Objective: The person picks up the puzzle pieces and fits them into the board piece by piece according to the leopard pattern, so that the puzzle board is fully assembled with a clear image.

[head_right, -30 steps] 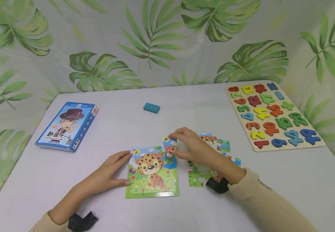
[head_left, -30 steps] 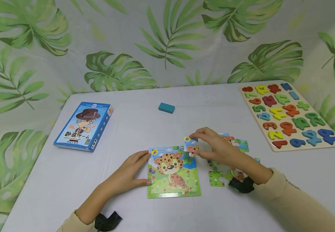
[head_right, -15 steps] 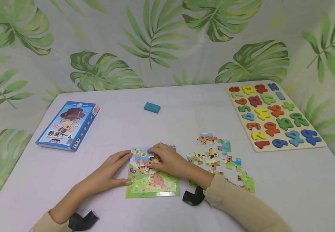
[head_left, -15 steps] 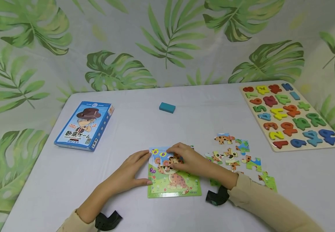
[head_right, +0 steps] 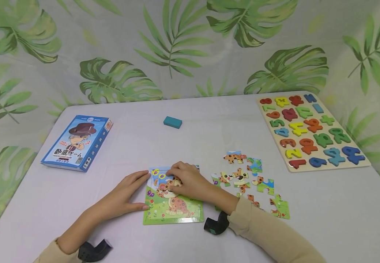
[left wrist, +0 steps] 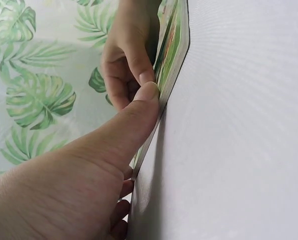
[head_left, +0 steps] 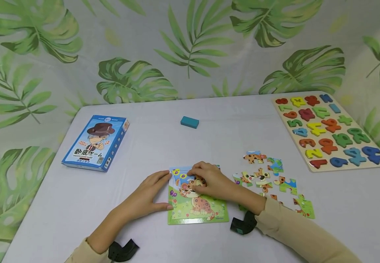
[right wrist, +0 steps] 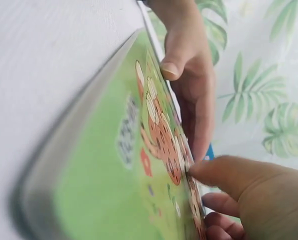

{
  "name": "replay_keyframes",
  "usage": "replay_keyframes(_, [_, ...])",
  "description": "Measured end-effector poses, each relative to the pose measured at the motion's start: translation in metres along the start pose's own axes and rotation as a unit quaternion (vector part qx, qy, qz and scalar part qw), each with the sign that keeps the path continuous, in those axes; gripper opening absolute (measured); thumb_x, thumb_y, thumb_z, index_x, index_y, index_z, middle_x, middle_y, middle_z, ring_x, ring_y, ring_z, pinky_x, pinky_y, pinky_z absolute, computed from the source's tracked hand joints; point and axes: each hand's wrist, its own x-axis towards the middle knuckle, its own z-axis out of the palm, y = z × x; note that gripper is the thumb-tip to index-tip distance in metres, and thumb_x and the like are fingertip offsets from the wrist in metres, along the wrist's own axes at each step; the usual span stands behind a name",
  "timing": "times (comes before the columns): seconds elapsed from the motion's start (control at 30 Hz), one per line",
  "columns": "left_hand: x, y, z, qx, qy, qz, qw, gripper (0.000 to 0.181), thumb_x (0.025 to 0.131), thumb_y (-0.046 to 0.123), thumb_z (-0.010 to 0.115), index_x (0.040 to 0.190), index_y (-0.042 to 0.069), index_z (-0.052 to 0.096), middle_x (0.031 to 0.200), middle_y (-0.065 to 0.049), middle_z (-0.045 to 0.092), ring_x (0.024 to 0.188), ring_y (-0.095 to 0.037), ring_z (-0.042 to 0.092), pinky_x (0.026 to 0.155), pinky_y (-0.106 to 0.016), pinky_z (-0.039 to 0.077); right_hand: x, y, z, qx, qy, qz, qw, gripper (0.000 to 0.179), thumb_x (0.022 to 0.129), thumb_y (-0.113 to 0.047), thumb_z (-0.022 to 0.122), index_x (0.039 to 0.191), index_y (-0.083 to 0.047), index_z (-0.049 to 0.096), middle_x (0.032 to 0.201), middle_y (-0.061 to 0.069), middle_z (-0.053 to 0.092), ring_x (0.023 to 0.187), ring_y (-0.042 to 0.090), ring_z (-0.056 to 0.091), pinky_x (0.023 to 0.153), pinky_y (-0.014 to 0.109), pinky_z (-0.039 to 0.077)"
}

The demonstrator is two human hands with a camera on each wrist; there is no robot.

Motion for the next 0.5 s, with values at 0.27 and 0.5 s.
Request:
replay_keyframes(0.27, [0.0003, 0.0012, -0.0008, 0.002, 0.002, 0.006, 1.0000, 0.087, 0.074, 0.050, 0.067, 0.139, 0.006, 0.032, 0.143, -0.007, 0.027, 0.130, -0.025, 0.022, 0.102, -0.043, 0.025, 0.0053, -0.0041, 0.0042, -0.039, 0.008, -0.014, 0.9991, 0.042, 0.081, -0.029, 0.066, 0.119, -0.012, 0.059, 0.111, 0.002, 0.052, 0.100, 0.017, 0.047, 0.083, 0.038, 0.032])
replay_keyframes(0.5, [0.0003, 0.0024, -0.0018, 0.003, -0.001, 0.001, 1.0000, 0.087, 0.073, 0.051, 0.067, 0.140, 0.007, 0.032, 0.143, -0.007, 0.027, 0.129, -0.025, 0.023, 0.102, -0.043, 0.026, 0.0082, -0.0035, 0.0084, -0.055, 0.019, -0.011, 0.9982, 0.041, 0.083, -0.031, 0.064, 0.121, -0.016, 0.059, 0.107, 0.000, 0.051, 0.088, 0.013, 0.046, 0.072, 0.030, 0.030])
